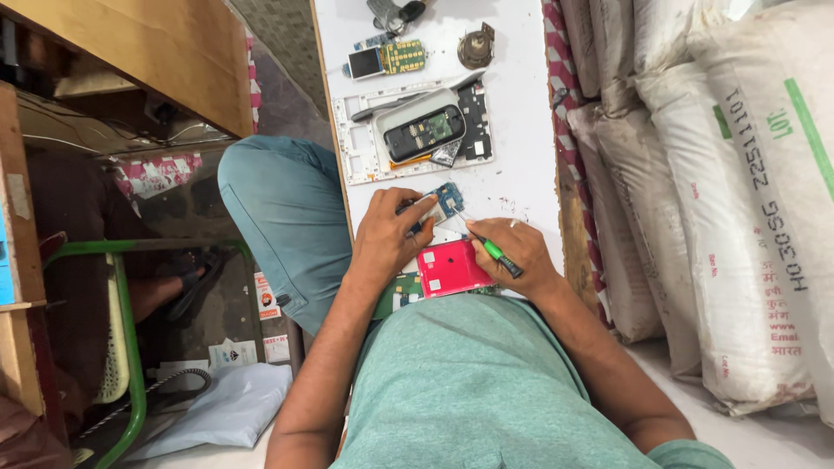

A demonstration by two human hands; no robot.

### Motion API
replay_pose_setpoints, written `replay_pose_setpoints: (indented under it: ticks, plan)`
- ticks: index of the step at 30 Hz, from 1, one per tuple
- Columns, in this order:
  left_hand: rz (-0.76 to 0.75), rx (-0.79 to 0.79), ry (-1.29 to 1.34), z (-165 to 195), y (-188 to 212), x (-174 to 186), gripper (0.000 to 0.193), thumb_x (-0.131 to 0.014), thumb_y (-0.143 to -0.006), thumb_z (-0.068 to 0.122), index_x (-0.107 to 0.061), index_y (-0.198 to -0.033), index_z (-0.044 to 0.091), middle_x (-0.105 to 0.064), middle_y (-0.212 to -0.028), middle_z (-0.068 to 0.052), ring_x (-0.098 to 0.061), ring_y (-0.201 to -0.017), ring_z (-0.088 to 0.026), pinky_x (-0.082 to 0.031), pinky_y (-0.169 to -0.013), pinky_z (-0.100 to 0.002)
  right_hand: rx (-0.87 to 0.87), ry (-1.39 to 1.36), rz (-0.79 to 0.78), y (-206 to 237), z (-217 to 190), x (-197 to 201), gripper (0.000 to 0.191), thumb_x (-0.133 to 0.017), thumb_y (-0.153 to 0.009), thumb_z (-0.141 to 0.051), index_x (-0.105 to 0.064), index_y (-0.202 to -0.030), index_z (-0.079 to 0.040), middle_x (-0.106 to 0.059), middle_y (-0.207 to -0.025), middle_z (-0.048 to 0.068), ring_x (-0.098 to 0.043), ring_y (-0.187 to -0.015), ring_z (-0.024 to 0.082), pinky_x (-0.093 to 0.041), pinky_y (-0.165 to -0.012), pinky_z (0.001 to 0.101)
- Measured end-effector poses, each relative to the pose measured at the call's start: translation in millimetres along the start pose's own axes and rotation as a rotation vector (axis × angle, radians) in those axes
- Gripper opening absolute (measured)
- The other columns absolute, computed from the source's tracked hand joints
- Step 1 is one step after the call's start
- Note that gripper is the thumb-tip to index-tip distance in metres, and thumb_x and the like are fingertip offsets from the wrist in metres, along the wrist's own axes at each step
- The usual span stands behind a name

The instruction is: The person disassembles and reassembles several mobile phones on a small table using screwdrivers. They remove back covers, unscrew internal components, and place parts back together, handling multiple phones and tools throughout the session.

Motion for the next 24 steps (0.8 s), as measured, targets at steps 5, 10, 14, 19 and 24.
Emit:
replay_pose_setpoints:
  ticks: [5, 10, 14, 19, 24]
  plan:
    - [-0.003, -0.006, 0.007, 5, -3, 3, 0.046, -0.089, -0.075, 0.022, -0.075, -0.117, 0.010, -0.064, -0.112, -0.009, -0.061, -0.099, -0.029, -0.054, -0.082, -0.038, -0.023, 0.019, 0.025, -5, -6, 4, 0.024, -0.078, -0.087, -0.007, -0.073, -0.110, -0.001, -0.076, -0.101, 0.013, -0.075, -0.089, 0.026, -0.059, -0.078, 0.0347]
    - [0.001, -0.065, -0.019, 3, -5, 3, 0.044, -0.088, -0.078, 0.023, -0.075, -0.117, 0.009, -0.067, -0.116, -0.006, -0.062, -0.103, -0.027, -0.054, -0.086, -0.038, 0.027, 0.022, -0.001, -9, -2, 6, 0.025, -0.078, -0.085, -0.006, -0.073, -0.109, -0.001, -0.075, -0.107, 0.015, -0.075, -0.099, 0.027, -0.060, -0.087, 0.0343]
    - [-0.005, -0.067, -0.027, 1, 0, 2, 0.042, -0.087, -0.080, 0.023, -0.075, -0.118, 0.009, -0.069, -0.114, -0.005, -0.062, -0.101, -0.025, -0.054, -0.085, -0.037, 0.008, -0.033, -0.035, -5, 7, 4, 0.025, -0.075, -0.087, -0.004, -0.073, -0.112, -0.001, -0.075, -0.112, 0.015, -0.075, -0.104, 0.027, -0.060, -0.091, 0.0346]
    - [0.006, -0.054, -0.038, 2, 2, 2, 0.041, -0.087, -0.080, 0.023, -0.076, -0.117, 0.009, -0.070, -0.112, -0.004, -0.061, -0.097, -0.025, -0.054, -0.083, -0.036, 0.002, -0.033, -0.037, 1, 10, -1, 0.026, -0.073, -0.089, -0.003, -0.073, -0.115, 0.001, -0.075, -0.114, 0.015, -0.075, -0.108, 0.029, -0.060, -0.092, 0.0361]
    - [0.008, -0.015, -0.037, 3, 2, 0, 0.041, -0.086, -0.080, 0.022, -0.076, -0.118, 0.009, -0.069, -0.112, -0.005, -0.061, -0.097, -0.025, -0.054, -0.081, -0.036, 0.013, -0.038, -0.044, 0, 9, -2, 0.025, -0.073, -0.091, -0.005, -0.072, -0.116, 0.000, -0.075, -0.115, 0.016, -0.075, -0.110, 0.029, -0.060, -0.093, 0.0351]
Point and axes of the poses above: each hand's wrist, its own y-axis away from the middle knuckle, its own x-axis out of the back of the hand, z = x × y, the point moved 1 cm from there along -y, towards the middle knuckle
